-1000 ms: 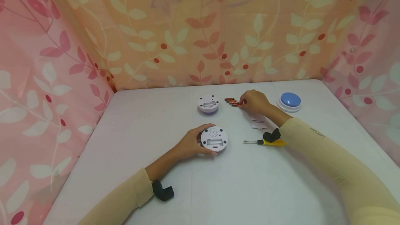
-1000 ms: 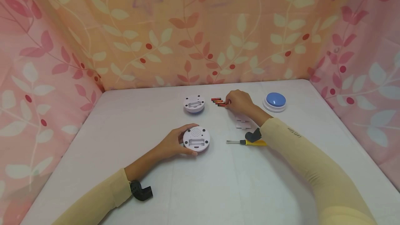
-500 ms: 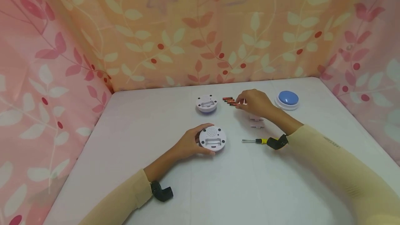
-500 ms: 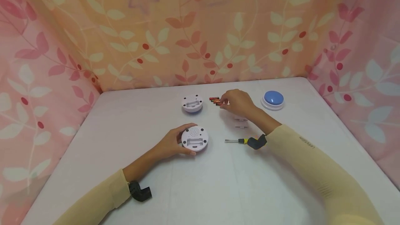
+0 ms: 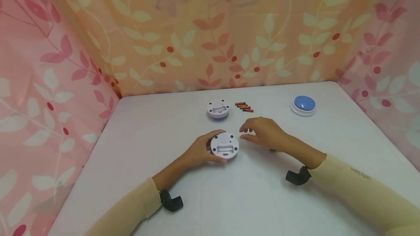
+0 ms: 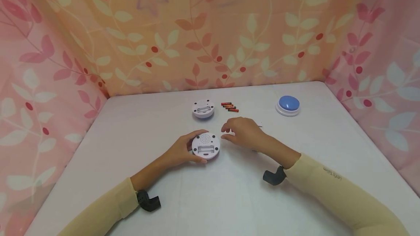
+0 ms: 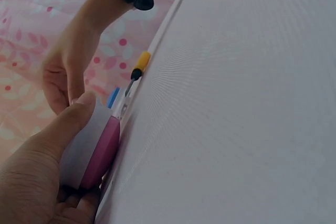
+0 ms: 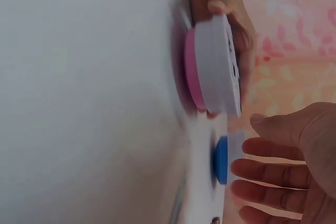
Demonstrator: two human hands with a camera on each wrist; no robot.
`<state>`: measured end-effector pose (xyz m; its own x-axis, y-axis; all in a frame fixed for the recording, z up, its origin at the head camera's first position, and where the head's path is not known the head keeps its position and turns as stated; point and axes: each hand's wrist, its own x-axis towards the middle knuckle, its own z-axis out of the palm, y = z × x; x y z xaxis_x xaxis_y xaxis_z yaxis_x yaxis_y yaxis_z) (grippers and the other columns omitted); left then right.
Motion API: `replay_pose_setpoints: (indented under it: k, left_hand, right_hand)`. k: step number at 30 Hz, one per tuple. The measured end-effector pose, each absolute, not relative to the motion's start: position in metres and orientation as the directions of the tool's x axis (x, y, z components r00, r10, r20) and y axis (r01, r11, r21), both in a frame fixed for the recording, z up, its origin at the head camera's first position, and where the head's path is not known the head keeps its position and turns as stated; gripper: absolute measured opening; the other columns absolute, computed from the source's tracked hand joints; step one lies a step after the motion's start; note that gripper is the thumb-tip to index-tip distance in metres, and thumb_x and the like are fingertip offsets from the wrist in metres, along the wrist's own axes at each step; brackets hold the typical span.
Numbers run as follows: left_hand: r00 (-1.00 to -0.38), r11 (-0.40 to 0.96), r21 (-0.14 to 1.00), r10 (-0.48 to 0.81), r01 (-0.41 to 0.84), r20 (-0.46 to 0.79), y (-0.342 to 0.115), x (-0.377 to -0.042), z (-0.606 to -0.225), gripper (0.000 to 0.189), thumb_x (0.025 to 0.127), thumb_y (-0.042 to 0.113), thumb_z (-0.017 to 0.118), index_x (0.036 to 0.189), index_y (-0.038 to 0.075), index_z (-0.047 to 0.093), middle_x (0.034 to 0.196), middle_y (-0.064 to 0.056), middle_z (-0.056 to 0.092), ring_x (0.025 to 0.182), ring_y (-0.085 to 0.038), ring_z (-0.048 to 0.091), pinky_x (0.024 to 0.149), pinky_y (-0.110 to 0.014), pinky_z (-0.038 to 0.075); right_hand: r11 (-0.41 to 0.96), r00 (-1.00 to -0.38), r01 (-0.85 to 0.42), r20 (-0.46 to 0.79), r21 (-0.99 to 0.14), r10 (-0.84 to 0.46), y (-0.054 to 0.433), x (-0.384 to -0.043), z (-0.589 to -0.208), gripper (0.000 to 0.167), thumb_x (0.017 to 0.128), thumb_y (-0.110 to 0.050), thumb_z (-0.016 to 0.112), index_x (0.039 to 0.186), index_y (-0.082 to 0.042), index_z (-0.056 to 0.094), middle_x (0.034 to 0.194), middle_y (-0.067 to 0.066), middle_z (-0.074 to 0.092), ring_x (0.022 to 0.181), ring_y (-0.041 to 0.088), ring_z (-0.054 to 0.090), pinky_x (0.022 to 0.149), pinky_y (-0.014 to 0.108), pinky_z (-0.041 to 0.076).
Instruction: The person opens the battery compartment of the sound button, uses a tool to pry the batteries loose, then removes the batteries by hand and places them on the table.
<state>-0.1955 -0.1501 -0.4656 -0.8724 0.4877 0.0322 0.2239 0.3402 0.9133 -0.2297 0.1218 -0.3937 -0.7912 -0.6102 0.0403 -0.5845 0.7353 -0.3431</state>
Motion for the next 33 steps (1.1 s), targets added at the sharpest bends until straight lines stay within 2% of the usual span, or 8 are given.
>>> replay_pose_setpoints:
  k: [9, 22, 28, 33]
  left_hand:
    - [-0.874, 0.338, 0.914, 0.485, 0.224, 0.035, -0.15, -0.196, -0.467, 0.101, 0.066, 0.031, 0.097, 0.153, 0.022, 0.046, 0.152, 0.012, 0.047, 0.135, -0.008, 0.049, 0.111, -0.027, 0.042]
    - [-0.875, 0.35, 0.908, 0.483, 0.23, 0.036, -0.15, -0.197, -0.467, 0.1, 0.067, 0.033, 0.097, 0.153, 0.024, 0.046, 0.153, 0.013, 0.045, 0.138, -0.006, 0.045, 0.11, -0.025, 0.041]
    - [-0.882, 0.376, 0.893, 0.469, 0.246, 0.045, -0.152, -0.201, -0.465, 0.098, 0.068, 0.036, 0.096, 0.152, 0.024, 0.047, 0.151, 0.013, 0.047, 0.135, -0.007, 0.047, 0.114, -0.032, 0.04]
    - [-0.893, 0.402, 0.889, 0.449, 0.219, 0.017, -0.152, -0.199, -0.463, 0.093, 0.067, 0.039, 0.096, 0.149, 0.029, 0.051, 0.147, 0.015, 0.051, 0.132, -0.007, 0.048, 0.118, -0.039, 0.035]
  right_hand:
    - [0.697, -0.756, -0.618, 0.029, -0.364, -0.654, 0.116, -0.21, -0.403, 0.028, 0.091, -0.031, 0.078, 0.113, -0.014, 0.077, 0.095, -0.007, 0.074, 0.085, 0.01, 0.065, 0.076, 0.03, 0.056]
    - [0.703, -0.788, -0.562, 0.025, -0.435, -0.615, 0.109, -0.206, -0.409, 0.025, 0.093, -0.03, 0.076, 0.108, -0.01, 0.079, 0.096, -0.004, 0.076, 0.087, 0.013, 0.065, 0.082, 0.035, 0.056]
    - [0.702, -0.806, -0.536, 0.037, -0.469, -0.59, 0.104, -0.207, -0.406, 0.024, 0.093, -0.03, 0.075, 0.106, -0.01, 0.079, 0.095, -0.003, 0.076, 0.088, 0.014, 0.067, 0.084, 0.036, 0.057]
    - [0.699, -0.815, -0.511, 0.023, -0.501, -0.579, 0.103, -0.208, -0.407, 0.022, 0.094, -0.029, 0.074, 0.105, -0.01, 0.08, 0.092, -0.004, 0.076, 0.086, 0.013, 0.065, 0.082, 0.035, 0.057]
